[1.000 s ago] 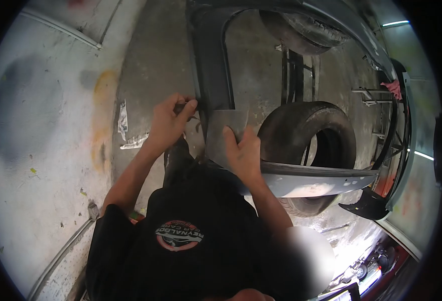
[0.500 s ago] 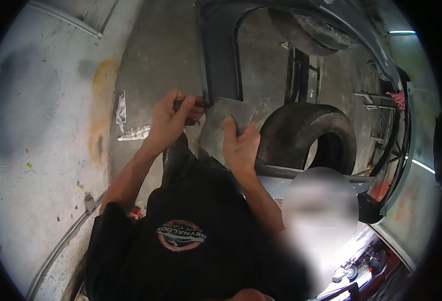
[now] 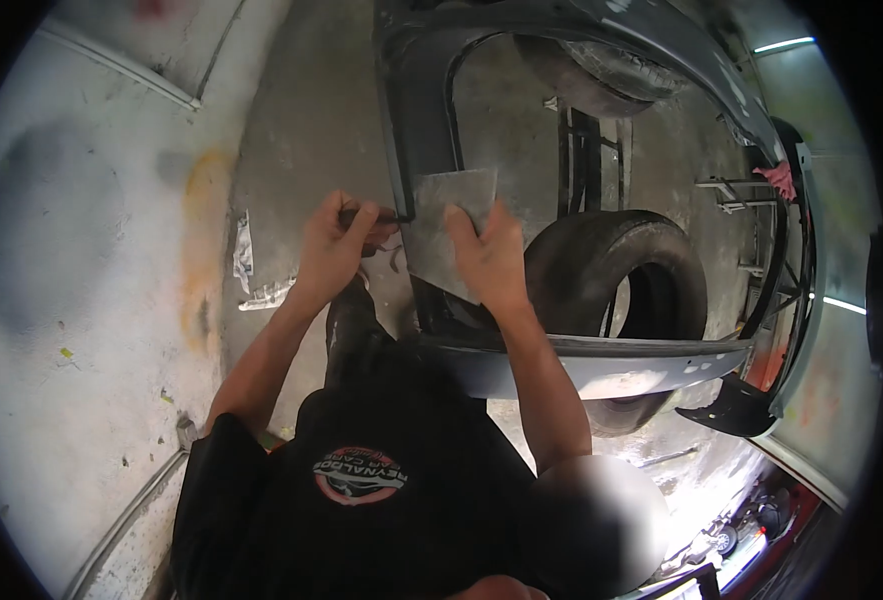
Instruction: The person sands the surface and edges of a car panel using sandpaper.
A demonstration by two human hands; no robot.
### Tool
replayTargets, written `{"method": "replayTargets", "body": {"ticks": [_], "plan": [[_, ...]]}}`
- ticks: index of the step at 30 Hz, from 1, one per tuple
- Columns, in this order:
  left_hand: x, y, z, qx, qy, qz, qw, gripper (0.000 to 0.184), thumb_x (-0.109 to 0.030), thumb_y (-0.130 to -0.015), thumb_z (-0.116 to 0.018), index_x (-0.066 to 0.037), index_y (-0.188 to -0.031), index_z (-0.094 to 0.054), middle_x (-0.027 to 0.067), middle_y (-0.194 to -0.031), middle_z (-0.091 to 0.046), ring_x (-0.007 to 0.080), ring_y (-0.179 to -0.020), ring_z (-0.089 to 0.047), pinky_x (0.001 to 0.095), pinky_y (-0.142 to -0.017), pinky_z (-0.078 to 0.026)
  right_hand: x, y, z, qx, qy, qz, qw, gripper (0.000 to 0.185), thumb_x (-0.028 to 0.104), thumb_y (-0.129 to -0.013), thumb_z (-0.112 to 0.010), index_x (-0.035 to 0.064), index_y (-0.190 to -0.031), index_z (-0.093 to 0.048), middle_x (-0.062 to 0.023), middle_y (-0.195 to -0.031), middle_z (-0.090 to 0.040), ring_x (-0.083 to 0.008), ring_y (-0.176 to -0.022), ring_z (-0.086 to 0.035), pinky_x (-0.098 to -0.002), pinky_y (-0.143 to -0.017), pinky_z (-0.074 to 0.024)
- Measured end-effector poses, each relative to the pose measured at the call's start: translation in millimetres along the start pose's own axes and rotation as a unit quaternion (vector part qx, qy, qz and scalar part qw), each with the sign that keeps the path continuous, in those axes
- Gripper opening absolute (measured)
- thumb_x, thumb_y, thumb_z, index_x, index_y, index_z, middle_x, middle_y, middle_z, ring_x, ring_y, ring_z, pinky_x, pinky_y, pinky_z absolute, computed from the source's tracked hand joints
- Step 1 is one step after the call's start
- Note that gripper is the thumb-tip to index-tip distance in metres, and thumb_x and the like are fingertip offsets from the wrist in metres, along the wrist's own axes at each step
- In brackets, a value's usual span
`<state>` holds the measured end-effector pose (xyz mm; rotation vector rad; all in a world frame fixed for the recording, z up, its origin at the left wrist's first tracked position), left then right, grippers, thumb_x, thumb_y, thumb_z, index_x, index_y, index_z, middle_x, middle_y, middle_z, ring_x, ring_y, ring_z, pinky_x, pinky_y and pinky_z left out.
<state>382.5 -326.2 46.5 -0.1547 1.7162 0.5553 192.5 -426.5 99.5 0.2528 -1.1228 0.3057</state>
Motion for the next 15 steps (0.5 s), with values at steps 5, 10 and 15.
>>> {"method": "replayTargets", "body": {"ticks": [5, 10, 15], "plan": [[-36, 7, -12, 0.004, -0.075, -0.054, 0.996, 0.019, -0.012, -0.104, -0.059, 0.001, -0.118, -0.054, 0.0082, -0.093, -0.069, 0.0116, -0.077, -0.066, 0.0266, -0.071, -0.054, 12, 47, 12, -0.007, -0.047, -0.014, 0.999, 0.023, 0.015, -0.094, -0.067, -0.0068, -0.099, -0.063, -0.0168, -0.081, -0.070, -0.0228, -0.074, -0.068, -0.0372, -0.068, -0.0524], [-51, 3, -20, 0.010, -0.237, -0.121, 0.964, 0.028, -0.015, -0.094, -0.073, -0.002, -0.118, -0.066, 0.0017, -0.082, -0.062, 0.0087, -0.068, -0.053, 0.0256, -0.063, -0.044, -32, 74, 4, -0.030, -0.036, -0.082, 0.995, 0.021, 0.013, -0.096, -0.066, -0.0065, -0.104, -0.063, -0.0083, -0.086, -0.071, -0.0115, -0.079, -0.062, -0.0305, -0.071, -0.0508], [-48, 5, -15, 0.025, -0.325, -0.099, 0.940, 0.023, -0.018, -0.087, -0.082, -0.002, -0.101, -0.073, 0.0013, -0.079, -0.059, 0.0087, -0.069, -0.052, 0.0264, -0.061, -0.042, -17, 69, -4, -0.041, -0.066, -0.056, 0.995, 0.022, 0.014, -0.096, -0.067, -0.0070, -0.102, -0.062, -0.0150, -0.083, -0.070, -0.0218, -0.075, -0.067, -0.0373, -0.069, -0.0520]]}}
Point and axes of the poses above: each hand's wrist, its own y-axis away from the middle knuckle, its own z-axis out of the back of the hand, x = y × z, the point moved 9 cm from there along -y, towards the middle knuckle
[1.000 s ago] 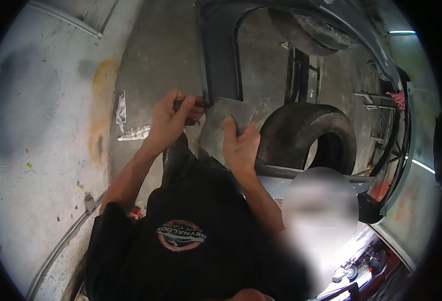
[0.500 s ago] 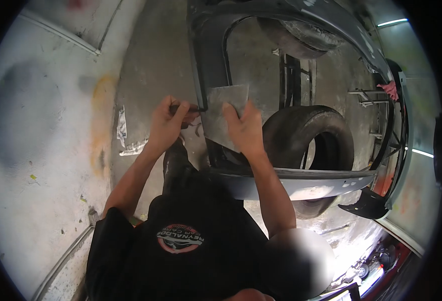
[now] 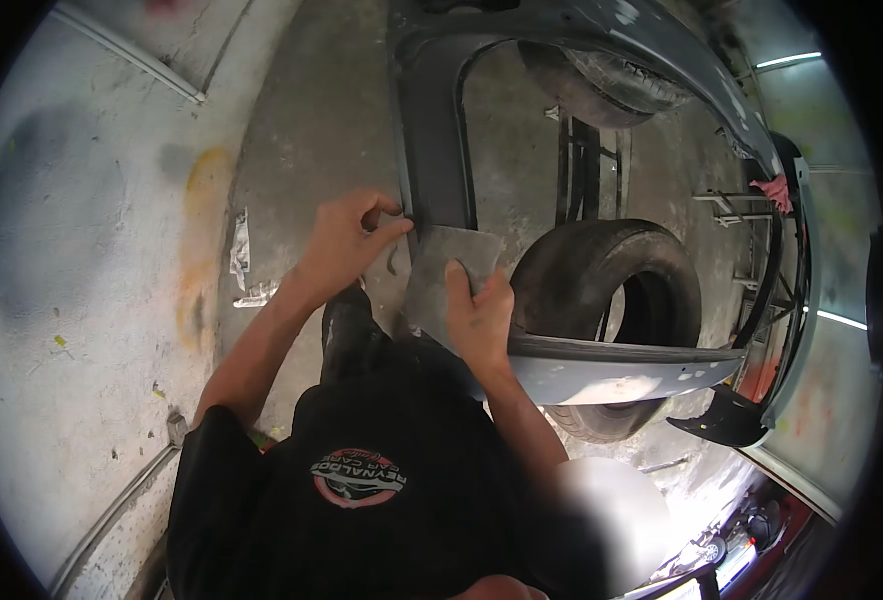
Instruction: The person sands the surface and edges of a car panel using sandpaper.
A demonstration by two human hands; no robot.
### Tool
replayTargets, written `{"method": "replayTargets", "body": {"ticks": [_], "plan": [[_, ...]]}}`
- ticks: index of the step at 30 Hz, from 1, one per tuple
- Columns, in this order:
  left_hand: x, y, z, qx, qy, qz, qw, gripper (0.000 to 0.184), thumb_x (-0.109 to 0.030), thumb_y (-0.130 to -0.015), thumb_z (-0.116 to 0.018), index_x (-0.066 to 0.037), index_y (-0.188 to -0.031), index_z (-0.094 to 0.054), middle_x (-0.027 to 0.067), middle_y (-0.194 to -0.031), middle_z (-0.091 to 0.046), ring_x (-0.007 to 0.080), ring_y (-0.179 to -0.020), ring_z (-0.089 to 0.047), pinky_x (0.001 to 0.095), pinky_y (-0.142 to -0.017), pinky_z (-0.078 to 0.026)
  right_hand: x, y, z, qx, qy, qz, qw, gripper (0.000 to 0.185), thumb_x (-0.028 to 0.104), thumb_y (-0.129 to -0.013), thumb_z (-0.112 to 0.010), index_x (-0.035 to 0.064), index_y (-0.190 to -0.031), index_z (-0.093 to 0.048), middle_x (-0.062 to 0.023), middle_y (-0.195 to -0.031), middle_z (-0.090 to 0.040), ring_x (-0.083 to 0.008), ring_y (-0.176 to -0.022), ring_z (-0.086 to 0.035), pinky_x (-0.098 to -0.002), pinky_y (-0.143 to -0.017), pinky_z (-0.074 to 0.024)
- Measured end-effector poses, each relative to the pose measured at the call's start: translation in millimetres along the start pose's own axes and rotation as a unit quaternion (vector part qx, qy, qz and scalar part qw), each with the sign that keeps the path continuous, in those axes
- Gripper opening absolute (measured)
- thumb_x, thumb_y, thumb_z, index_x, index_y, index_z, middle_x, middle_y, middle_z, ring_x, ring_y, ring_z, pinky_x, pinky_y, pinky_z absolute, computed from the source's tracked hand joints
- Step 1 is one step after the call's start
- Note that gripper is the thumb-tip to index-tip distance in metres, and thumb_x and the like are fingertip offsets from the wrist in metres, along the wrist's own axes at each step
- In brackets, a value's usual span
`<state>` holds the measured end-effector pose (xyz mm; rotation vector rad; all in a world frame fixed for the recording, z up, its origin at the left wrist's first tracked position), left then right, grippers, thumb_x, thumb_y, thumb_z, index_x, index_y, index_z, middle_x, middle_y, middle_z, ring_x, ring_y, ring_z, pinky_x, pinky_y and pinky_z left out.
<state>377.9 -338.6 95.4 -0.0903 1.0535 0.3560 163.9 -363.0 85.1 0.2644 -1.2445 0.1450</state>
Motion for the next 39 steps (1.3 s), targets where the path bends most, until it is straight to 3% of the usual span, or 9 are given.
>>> {"method": "replayTargets", "body": {"ticks": [1, 6, 9, 15, 28, 31, 34, 37, 39], "plan": [[-7, 1, 0, 0.004, 0.001, -0.030, 1.000, 0.022, -0.017, -0.087, -0.082, -0.002, -0.099, -0.073, 0.0027, -0.081, -0.060, 0.0100, -0.070, -0.054, 0.0273, -0.061, -0.042, 4, -1, 0, -0.010, -0.004, 0.013, 1.000, 0.023, 0.014, -0.095, -0.067, -0.0074, -0.101, -0.062, -0.0183, -0.080, -0.070, -0.0271, -0.072, -0.069, -0.0409, -0.067, -0.0526], [-21, 3, -3, 0.020, -0.068, -0.109, 0.992, 0.014, -0.012, -0.090, -0.077, -0.002, -0.098, -0.071, 0.0094, -0.091, -0.067, 0.0170, -0.077, -0.065, 0.0305, -0.066, -0.050, 6, -8, -4, -0.019, 0.008, 0.026, 0.999, 0.022, 0.014, -0.096, -0.066, -0.0076, -0.101, -0.062, -0.0192, -0.081, -0.070, -0.0276, -0.073, -0.069, -0.0409, -0.068, -0.0527], [-17, 4, 4, -0.074, 0.034, -0.128, 0.988, 0.012, -0.010, -0.091, -0.072, 0.001, -0.095, -0.068, 0.0154, -0.092, -0.069, 0.0289, -0.083, -0.070, 0.0381, -0.076, -0.054, 10, -12, -5, -0.009, 0.013, 0.016, 1.000, 0.022, 0.013, -0.096, -0.065, -0.0073, -0.102, -0.062, -0.0191, -0.081, -0.070, -0.0281, -0.073, -0.070, -0.0411, -0.068, -0.0526], [18, 4, -15, -0.041, 0.205, -0.004, 0.978, 0.010, -0.006, -0.100, -0.062, 0.003, -0.100, -0.061, 0.0145, -0.101, -0.073, 0.0212, -0.094, -0.072, 0.0329, -0.083, -0.055, 13, -27, -13, -0.003, -0.005, 0.015, 1.000, 0.019, 0.012, -0.096, -0.064, -0.0052, -0.104, -0.064, -0.0165, -0.081, -0.070, -0.0243, -0.071, -0.068, -0.0385, -0.067, -0.0525], [24, 3, -15, -0.011, 0.265, 0.033, 0.964, 0.016, -0.014, -0.109, -0.049, 0.001, -0.105, -0.054, 0.0137, -0.113, -0.070, 0.0132, -0.096, -0.068, 0.0292, -0.089, -0.054, 20, -48, -19, -0.004, -0.006, 0.052, 0.999, 0.016, 0.011, -0.095, -0.065, -0.0044, -0.101, -0.064, -0.0133, -0.079, -0.070, -0.0177, -0.070, -0.067, -0.0352, -0.064, -0.0520], [26, 3, -12, -0.018, 0.251, 0.023, 0.968, 0.016, -0.014, -0.109, -0.049, 0.001, -0.104, -0.052, 0.0147, -0.111, -0.071, 0.0146, -0.095, -0.070, 0.0295, -0.086, -0.055, 21, -55, -20, -0.018, -0.033, 0.078, 0.996, 0.017, 0.012, -0.097, -0.066, -0.0052, -0.097, -0.065, -0.0035, -0.078, -0.067, -0.0074, -0.072, -0.058, -0.0284, -0.062, -0.0479], [32, 2, -10, -0.035, 0.253, 0.016, 0.967, 0.017, -0.014, -0.108, -0.051, 0.002, -0.105, -0.052, 0.0141, -0.104, -0.073, 0.0179, -0.095, -0.074, 0.0302, -0.082, -0.056, 25, -65, -20, 0.002, -0.001, 0.058, 0.998, 0.018, 0.013, -0.096, -0.067, -0.0053, -0.097, -0.065, -0.0048, -0.077, -0.066, -0.0078, -0.072, -0.058, -0.0287, -0.063, -0.0484], [42, 0, -14, -0.042, 0.285, 0.013, 0.958, 0.019, -0.016, -0.109, -0.051, 0.002, -0.106, -0.052, 0.0127, -0.100, -0.073, 0.0182, -0.091, -0.075, 0.0300, -0.079, -0.056, 42, -83, -20, 0.020, 0.031, 0.130, 0.991, 0.017, 0.011, -0.094, -0.066, -0.0055, -0.098, -0.063, -0.0168, -0.077, -0.069, -0.0209, -0.068, -0.067, -0.0366, -0.064, -0.0521], [40, -2, -15, -0.033, 0.294, 0.022, 0.955, 0.021, -0.018, -0.108, -0.052, 0.003, -0.110, -0.053, 0.0119, -0.097, -0.072, 0.0180, -0.088, -0.075, 0.0295, -0.076, -0.056, 45, -98, -20, 0.055, 0.046, 0.121, 0.990, 0.019, 0.013, -0.094, -0.067, -0.0057, -0.098, -0.063, -0.0188, -0.077, -0.069, -0.0233, -0.068, -0.068, -0.0379, -0.063, -0.0523]]}}
Point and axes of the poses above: each hand's wrist, its own y-axis away from the middle knuckle, its own z-axis out of the back of the hand, x = y × z, the point moved 9 cm from there along -y, towards the middle knuckle
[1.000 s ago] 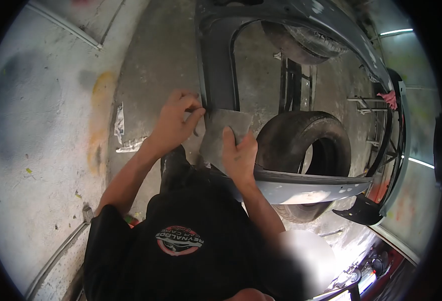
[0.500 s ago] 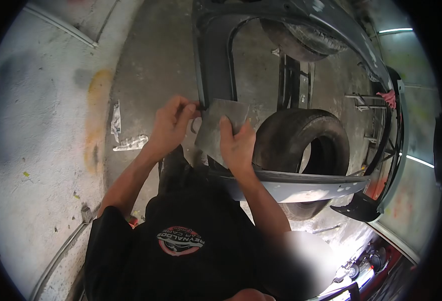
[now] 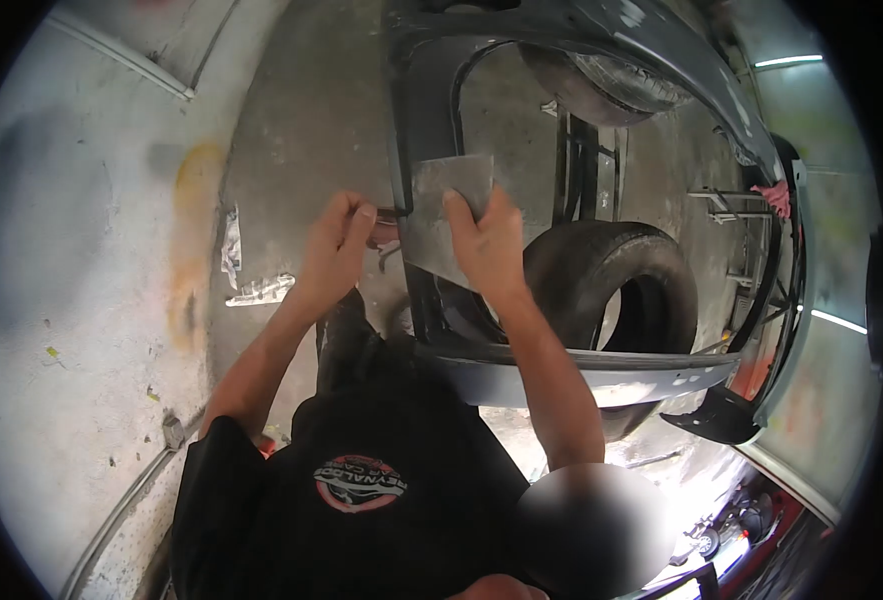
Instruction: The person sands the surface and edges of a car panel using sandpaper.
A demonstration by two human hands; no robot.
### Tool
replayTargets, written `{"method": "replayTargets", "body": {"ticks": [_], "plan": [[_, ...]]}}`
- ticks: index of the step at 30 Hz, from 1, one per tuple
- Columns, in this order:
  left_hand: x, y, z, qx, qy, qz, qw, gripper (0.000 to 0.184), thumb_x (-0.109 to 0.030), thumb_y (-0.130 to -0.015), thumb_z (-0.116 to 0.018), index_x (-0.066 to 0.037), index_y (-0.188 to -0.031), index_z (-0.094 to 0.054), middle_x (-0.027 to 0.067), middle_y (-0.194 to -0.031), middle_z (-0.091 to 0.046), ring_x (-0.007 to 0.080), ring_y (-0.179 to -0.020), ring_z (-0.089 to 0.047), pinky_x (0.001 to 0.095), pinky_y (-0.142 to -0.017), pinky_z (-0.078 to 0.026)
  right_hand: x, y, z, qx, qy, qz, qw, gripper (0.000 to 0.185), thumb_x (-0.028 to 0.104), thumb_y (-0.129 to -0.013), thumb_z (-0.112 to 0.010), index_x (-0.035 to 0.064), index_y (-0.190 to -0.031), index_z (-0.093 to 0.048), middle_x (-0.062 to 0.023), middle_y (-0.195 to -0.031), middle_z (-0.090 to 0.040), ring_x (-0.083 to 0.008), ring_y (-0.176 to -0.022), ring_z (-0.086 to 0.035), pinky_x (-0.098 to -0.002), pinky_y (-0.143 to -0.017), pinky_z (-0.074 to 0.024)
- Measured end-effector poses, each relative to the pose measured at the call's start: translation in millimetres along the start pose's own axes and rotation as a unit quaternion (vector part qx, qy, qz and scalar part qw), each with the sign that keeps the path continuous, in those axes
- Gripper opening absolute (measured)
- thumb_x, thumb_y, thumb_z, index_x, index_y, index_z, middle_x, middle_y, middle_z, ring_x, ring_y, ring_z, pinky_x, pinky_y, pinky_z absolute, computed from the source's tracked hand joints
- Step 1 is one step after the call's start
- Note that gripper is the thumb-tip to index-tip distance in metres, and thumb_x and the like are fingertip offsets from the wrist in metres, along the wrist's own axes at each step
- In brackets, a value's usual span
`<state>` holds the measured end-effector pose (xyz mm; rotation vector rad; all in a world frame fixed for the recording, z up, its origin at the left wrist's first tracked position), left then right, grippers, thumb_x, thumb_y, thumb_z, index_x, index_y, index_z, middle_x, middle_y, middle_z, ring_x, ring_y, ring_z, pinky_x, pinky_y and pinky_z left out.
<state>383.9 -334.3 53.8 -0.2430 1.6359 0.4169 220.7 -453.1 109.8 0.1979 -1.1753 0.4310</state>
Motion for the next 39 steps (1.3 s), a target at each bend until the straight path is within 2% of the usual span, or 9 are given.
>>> {"method": "replayTargets", "body": {"ticks": [3, 6, 9, 15, 19, 28, 31, 34, 39], "plan": [[-12, 0, -5, 0.010, -0.057, 0.045, 0.997, 0.018, -0.017, -0.108, -0.055, 0.000, -0.100, -0.054, 0.0070, -0.096, -0.068, 0.0112, -0.087, -0.068, 0.0272, -0.079, -0.054, -10, 1, 2, 0.018, 0.017, -0.033, 0.999, 0.021, 0.014, -0.094, -0.067, -0.0059, -0.097, -0.063, -0.0201, -0.076, -0.068, -0.0261, -0.067, -0.069, -0.0400, -0.063, -0.0522], [-50, 2, -19, 0.062, -0.264, 0.031, 0.962, 0.020, -0.018, -0.104, -0.063, 0.001, -0.099, -0.058, 0.0065, -0.095, -0.069, 0.0095, -0.085, -0.066, 0.0268, -0.075, -0.054, -10, 24, 7, -0.029, -0.022, -0.020, 0.999, 0.022, 0.015, -0.093, -0.068, -0.0063, -0.098, -0.063, -0.0196, -0.074, -0.067, -0.0271, -0.065, -0.069, -0.0407, -0.062, -0.0516], [-47, -3, -17, 0.041, -0.266, 0.002, 0.963, 0.021, -0.017, -0.101, -0.067, 0.001, -0.096, -0.059, 0.0069, -0.095, -0.070, 0.0083, -0.085, -0.064, 0.0271, -0.074, -0.055, -6, 66, 11, -0.060, -0.027, -0.025, 0.998, 0.023, 0.015, -0.094, -0.067, -0.0065, -0.100, -0.062, -0.0188, -0.073, -0.066, -0.0268, -0.063, -0.067, -0.0406, -0.061, -0.0509], [-30, -5, -9, -0.006, -0.099, -0.013, 0.995, 0.022, -0.016, -0.105, -0.060, 0.000, -0.093, -0.052, 0.0113, -0.098, -0.071, 0.0124, -0.084, -0.069, 0.0288, -0.076, -0.057, -9, 79, 0, -0.076, -0.048, -0.074, 0.993, 0.021, 0.012, -0.096, -0.065, -0.0072, -0.102, -0.061, -0.0170, -0.074, -0.067, -0.0261, -0.063, -0.067, -0.0400, -0.060, -0.0503], [-30, -7, -7, -0.003, -0.078, -0.009, 0.997, 0.022, -0.016, -0.108, -0.055, -0.002, -0.094, -0.047, 0.0140, -0.096, -0.071, 0.0151, -0.083, -0.071, 0.0297, -0.075, -0.059, -7, 65, -9, -0.068, -0.024, -0.103, 0.992, 0.020, 0.011, -0.096, -0.064, -0.0083, -0.101, -0.061, -0.0150, -0.074, -0.067, -0.0215, -0.064, -0.066, -0.0384, -0.060, -0.0494], [-12, -13, 1, 0.000, 0.011, 0.022, 1.000, 0.022, -0.019, -0.111, -0.046, -0.003, -0.095, -0.044, 0.0180, -0.097, -0.069, 0.0188, -0.082, -0.072, 0.0314, -0.072, -0.061, -4, 45, -11, -0.086, -0.042, -0.098, 0.991, 0.019, 0.011, -0.097, -0.065, -0.0081, -0.101, -0.062, -0.0138, -0.077, -0.068, -0.0179, -0.068, -0.064, -0.0359, -0.062, -0.0503], [-9, -14, 2, 0.000, 0.022, 0.032, 0.999, 0.023, -0.021, -0.112, -0.043, -0.003, -0.098, -0.043, 0.0193, -0.098, -0.070, 0.0198, -0.084, -0.072, 0.0325, -0.072, -0.061, -1, 33, -10, -0.101, -0.041, -0.026, 0.994, 0.020, 0.012, -0.096, -0.066, -0.0074, -0.099, -0.062, -0.0134, -0.077, -0.069, -0.0180, -0.067, -0.065, -0.0361, -0.061, -0.0503], [0, -13, 4, -0.013, 0.075, 0.056, 0.996, 0.023, -0.024, -0.113, -0.040, -0.004, -0.100, -0.043, 0.0205, -0.100, -0.070, 0.0211, -0.085, -0.072, 0.0341, -0.074, -0.061, -6, 20, -10, -0.095, -0.050, -0.044, 0.993, 0.020, 0.013, -0.096, -0.066, -0.0072, -0.097, -0.062, -0.0133, -0.074, -0.068, -0.0173, -0.065, -0.064, -0.0368, -0.060, -0.0499], [9, -19, 1, 0.019, 0.155, 0.096, 0.983, 0.026, -0.028, -0.113, -0.039, -0.005, -0.103, -0.046, 0.0200, -0.102, -0.069, 0.0218, -0.084, -0.071, 0.0358, -0.075, -0.060, -5, -21, -5, -0.023, -0.020, -0.009, 0.999, 0.022, 0.014, -0.094, -0.067, -0.0078, -0.097, -0.061, -0.0192, -0.072, -0.066, -0.0231, -0.061, -0.064, -0.0383, -0.059, -0.0493]]}}
Point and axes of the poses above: each hand's wrist, its own y-axis away from the middle knuckle, its own z-axis out of the back of the hand, x = y × z, the point moved 9 cm from there along -y, towards the middle knuckle
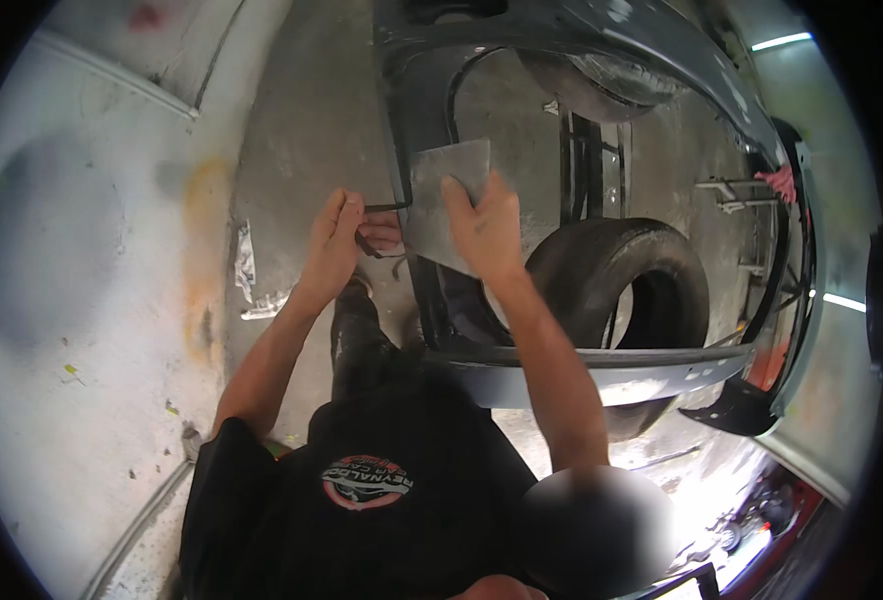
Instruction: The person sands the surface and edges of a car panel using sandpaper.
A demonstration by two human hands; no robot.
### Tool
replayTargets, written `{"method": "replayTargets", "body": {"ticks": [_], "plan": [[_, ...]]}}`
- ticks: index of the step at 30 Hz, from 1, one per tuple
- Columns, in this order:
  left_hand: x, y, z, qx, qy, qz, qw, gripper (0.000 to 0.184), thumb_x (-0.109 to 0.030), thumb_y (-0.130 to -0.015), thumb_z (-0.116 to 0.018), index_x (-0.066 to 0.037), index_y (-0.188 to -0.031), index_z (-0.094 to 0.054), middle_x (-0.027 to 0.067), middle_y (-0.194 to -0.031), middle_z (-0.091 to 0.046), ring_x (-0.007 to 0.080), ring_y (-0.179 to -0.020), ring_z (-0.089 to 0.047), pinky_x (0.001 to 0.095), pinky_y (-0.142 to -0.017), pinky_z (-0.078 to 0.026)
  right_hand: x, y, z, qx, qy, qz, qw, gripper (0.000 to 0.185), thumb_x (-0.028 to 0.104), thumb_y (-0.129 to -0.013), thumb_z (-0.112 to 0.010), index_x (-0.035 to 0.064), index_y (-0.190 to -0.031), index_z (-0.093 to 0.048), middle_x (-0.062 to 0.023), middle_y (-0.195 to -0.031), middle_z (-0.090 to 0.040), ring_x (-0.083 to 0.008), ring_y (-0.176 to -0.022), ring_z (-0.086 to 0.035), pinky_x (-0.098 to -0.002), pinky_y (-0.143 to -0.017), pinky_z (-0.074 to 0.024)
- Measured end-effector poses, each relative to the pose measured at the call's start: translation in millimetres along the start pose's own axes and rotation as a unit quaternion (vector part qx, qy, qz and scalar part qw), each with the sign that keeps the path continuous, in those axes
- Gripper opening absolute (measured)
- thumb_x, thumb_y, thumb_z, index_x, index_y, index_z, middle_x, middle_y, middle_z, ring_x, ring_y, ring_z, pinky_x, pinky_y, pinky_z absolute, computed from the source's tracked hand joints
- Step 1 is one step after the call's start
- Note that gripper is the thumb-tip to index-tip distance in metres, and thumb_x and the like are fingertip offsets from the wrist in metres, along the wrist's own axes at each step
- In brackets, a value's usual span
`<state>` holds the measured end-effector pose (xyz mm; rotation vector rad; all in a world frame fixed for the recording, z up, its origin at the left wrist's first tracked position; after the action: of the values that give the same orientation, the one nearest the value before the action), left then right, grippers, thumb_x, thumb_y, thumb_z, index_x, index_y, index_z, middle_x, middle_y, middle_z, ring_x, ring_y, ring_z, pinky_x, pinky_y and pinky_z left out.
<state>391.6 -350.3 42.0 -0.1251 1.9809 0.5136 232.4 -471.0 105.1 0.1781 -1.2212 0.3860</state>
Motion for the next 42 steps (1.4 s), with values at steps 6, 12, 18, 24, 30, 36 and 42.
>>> {"method": "replayTargets", "body": {"ticks": [6, 12, 18, 24, 30, 36, 42], "plan": [[-29, 2, -6, -0.016, -0.206, -0.043, 0.977, 0.020, -0.022, -0.108, -0.053, -0.002, -0.111, -0.056, 0.0093, -0.092, -0.069, 0.0132, -0.076, -0.065, 0.0278, -0.068, -0.052, 8, 38, 16, -0.034, 0.028, 0.004, 0.999, 0.022, 0.013, -0.093, -0.067, -0.0078, -0.097, -0.061, -0.0231, -0.075, -0.067, -0.0288, -0.063, -0.068, -0.0404, -0.060, -0.0508], [-50, 10, -34, -0.010, -0.382, -0.115, 0.917, 0.014, -0.009, -0.094, -0.073, -0.001, -0.102, -0.065, 0.0022, -0.088, -0.067, 0.0066, -0.070, -0.058, 0.0240, -0.063, -0.046, -1, 96, 19, -0.071, -0.012, -0.049, 0.996, 0.022, 0.014, -0.094, -0.067, -0.0076, -0.097, -0.061, -0.0195, -0.075, -0.069, -0.0254, -0.064, -0.069, -0.0395, -0.059, -0.0513], [-56, 2, -26, -0.023, -0.399, -0.207, 0.893, 0.012, -0.011, -0.098, -0.068, 0.000, -0.098, -0.065, 0.0033, -0.086, -0.069, 0.0085, -0.073, -0.061, 0.0248, -0.068, -0.050, -10, 86, 7, -0.074, -0.030, -0.073, 0.994, 0.023, 0.014, -0.094, -0.068, -0.0077, -0.095, -0.061, -0.0173, -0.071, -0.066, -0.0231, -0.060, -0.065, -0.0395, -0.057, -0.0495], [-42, -5, -19, -0.016, -0.301, -0.104, 0.948, 0.017, -0.014, -0.104, -0.061, 0.002, -0.097, -0.060, 0.0073, -0.088, -0.070, 0.0114, -0.079, -0.067, 0.0282, -0.075, -0.055, 2, 62, -3, -0.079, -0.017, -0.049, 0.995, 0.021, 0.013, -0.095, -0.066, -0.0074, -0.097, -0.061, -0.0165, -0.073, -0.066, -0.0224, -0.062, -0.064, -0.0392, -0.060, -0.0496], [-36, -8, -14, -0.022, -0.278, -0.109, 0.954, 0.017, -0.015, -0.107, -0.055, 0.002, -0.101, -0.056, 0.0085, -0.087, -0.069, 0.0136, -0.082, -0.069, 0.0298, -0.077, -0.058, 0, 48, -8, -0.064, -0.059, -0.047, 0.995, 0.019, 0.011, -0.095, -0.065, -0.0066, -0.100, -0.061, -0.0153, -0.078, -0.069, -0.0205, -0.069, -0.066, -0.0380, -0.064, -0.0510], [-35, -8, -11, -0.026, -0.236, -0.112, 0.965, 0.020, -0.016, -0.109, -0.049, 0.002, -0.105, -0.053, 0.0131, -0.094, -0.068, 0.0164, -0.084, -0.071, 0.0318, -0.078, -0.060, -5, 30, -9, -0.038, -0.032, -0.048, 0.998, 0.017, 0.009, -0.095, -0.065, -0.0064, -0.100, -0.062, -0.0143, -0.079, -0.069, -0.0191, -0.070, -0.065, -0.0359, -0.064, -0.0508], [-28, -11, -5, -0.054, -0.153, -0.084, 0.983, 0.023, -0.019, -0.110, -0.046, 0.003, -0.109, -0.051, 0.0169, -0.097, -0.071, 0.0195, -0.085, -0.073, 0.0319, -0.074, -0.059, 12, -9, -9, -0.017, 0.005, 0.049, 0.999, 0.019, 0.013, -0.094, -0.066, -0.0056, -0.098, -0.061, -0.0173, -0.076, -0.066, -0.0208, -0.066, -0.063, -0.0384, -0.063, -0.0502]]}}
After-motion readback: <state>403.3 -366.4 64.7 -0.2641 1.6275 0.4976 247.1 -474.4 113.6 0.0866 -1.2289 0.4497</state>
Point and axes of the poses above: each hand's wrist, its own y-axis away from the middle knuckle, its own z-axis out of the back of the hand, x = y × z, the point moved 9 cm from there along -y, towards the middle knuckle
